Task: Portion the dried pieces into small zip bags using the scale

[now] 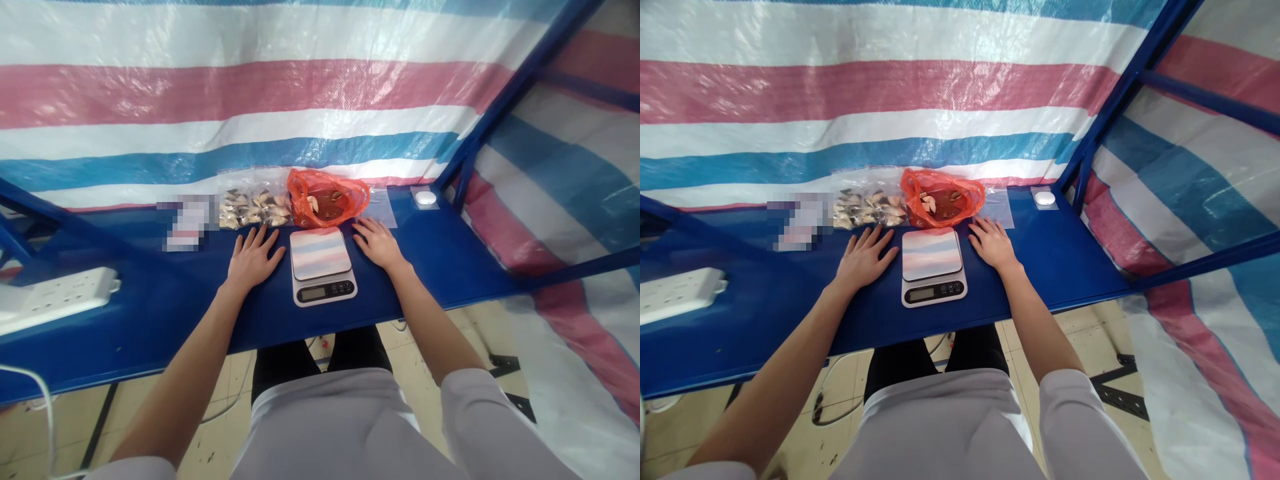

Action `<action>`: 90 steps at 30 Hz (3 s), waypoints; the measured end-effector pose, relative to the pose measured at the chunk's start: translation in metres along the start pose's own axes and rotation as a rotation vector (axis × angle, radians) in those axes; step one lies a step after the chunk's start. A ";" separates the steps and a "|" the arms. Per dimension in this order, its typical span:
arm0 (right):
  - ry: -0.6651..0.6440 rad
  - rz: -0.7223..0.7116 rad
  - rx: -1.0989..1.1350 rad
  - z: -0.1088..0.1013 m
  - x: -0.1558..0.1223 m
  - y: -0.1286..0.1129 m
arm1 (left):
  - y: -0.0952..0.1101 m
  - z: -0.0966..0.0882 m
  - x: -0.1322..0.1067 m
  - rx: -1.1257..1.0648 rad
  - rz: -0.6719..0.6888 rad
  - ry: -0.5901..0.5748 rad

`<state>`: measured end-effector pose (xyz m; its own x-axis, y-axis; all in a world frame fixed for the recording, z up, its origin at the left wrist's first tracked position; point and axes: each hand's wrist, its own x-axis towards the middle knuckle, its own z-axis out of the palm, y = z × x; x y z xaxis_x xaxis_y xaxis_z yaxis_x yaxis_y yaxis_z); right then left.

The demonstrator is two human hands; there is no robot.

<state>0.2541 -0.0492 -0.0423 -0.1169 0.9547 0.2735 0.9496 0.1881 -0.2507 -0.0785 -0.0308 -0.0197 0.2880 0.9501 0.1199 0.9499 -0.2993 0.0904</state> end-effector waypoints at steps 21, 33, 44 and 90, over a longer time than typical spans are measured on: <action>0.031 0.015 -0.008 0.002 0.013 0.012 | -0.024 -0.037 0.023 -0.208 0.276 0.534; 0.060 0.006 -0.014 0.011 0.009 0.011 | -0.026 -0.043 0.087 0.006 0.319 0.238; 0.094 -0.016 0.017 0.012 0.010 0.012 | -0.037 -0.038 0.099 0.009 0.321 0.193; 0.096 0.005 0.032 -0.003 0.013 0.008 | -0.035 -0.055 0.096 -0.299 0.217 0.470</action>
<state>0.2614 -0.0359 -0.0385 -0.0820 0.9297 0.3592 0.9404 0.1916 -0.2811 -0.0904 0.0660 0.0432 0.3218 0.7441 0.5854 0.7806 -0.5584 0.2808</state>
